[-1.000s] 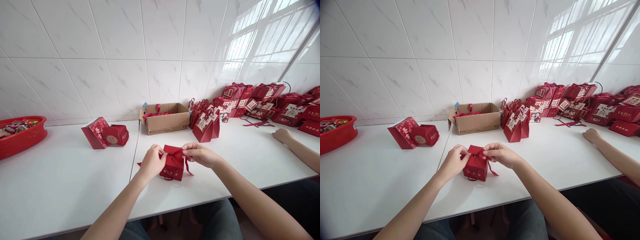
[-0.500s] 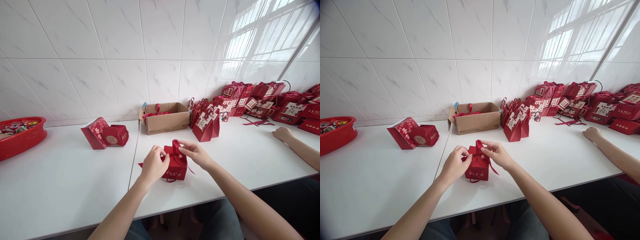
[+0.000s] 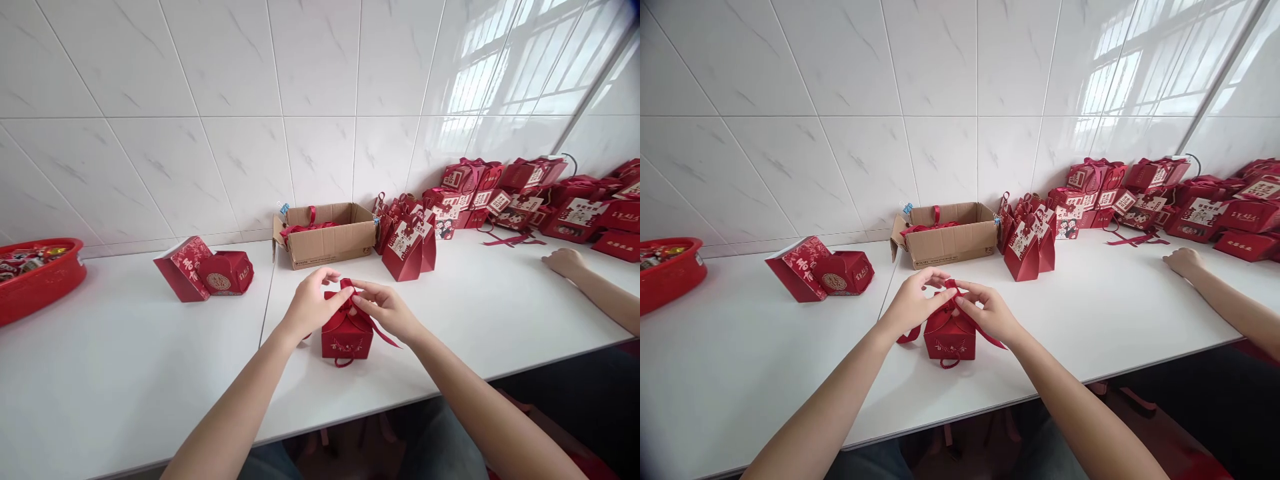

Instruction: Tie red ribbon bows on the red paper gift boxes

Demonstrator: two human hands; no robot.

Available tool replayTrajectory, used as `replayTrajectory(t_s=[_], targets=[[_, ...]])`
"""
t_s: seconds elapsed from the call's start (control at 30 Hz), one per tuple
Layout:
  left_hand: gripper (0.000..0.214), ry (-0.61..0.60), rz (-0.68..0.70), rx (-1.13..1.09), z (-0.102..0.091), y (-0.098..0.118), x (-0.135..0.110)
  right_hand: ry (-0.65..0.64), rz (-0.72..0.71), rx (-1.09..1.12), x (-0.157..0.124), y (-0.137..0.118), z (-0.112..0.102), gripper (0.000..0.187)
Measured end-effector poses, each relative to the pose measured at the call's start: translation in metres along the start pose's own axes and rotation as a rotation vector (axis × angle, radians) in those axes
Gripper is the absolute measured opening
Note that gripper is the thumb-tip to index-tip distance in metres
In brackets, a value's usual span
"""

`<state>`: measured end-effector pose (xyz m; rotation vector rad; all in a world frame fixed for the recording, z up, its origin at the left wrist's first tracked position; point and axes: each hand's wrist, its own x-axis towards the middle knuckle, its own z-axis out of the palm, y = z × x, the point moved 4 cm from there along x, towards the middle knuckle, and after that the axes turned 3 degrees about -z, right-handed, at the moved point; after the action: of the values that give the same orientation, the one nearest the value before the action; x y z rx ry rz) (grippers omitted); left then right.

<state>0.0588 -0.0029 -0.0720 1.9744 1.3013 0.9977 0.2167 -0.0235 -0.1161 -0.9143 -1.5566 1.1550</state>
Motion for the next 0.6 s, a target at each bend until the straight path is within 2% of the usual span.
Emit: replayTrajectory(t_s=[0.13,0.2,0.3,0.37,0.43,0.5,0.6], targets=[[0.015,-0.062,0.011,-0.054,0.003,0.01,0.009,0.07,-0.008,-0.079,0.0,-0.002,0.001,0.043],[0.016,-0.087,0.033,-0.048,0.002,0.016,0.01,0.118,-0.026,-0.158,0.002,-0.002,-0.001,0.039],[0.019,-0.131,0.068,-0.04,0.002,0.021,0.009,0.114,-0.079,-0.248,0.006,-0.001,-0.002,0.027],[0.02,-0.112,0.088,-0.032,-0.001,0.018,0.008,0.13,-0.132,-0.251,0.008,0.0,-0.002,0.024],[0.023,-0.055,0.05,-0.028,-0.005,0.008,0.005,0.177,-0.18,-0.241,0.007,0.001,-0.004,0.024],[0.031,-0.028,-0.074,-0.023,-0.01,-0.012,0.001,0.175,-0.194,-0.204,0.005,0.003,-0.004,0.024],[0.042,-0.139,-0.282,0.023,-0.011,-0.042,-0.01,0.08,-0.163,-0.125,0.002,0.008,-0.004,0.025]])
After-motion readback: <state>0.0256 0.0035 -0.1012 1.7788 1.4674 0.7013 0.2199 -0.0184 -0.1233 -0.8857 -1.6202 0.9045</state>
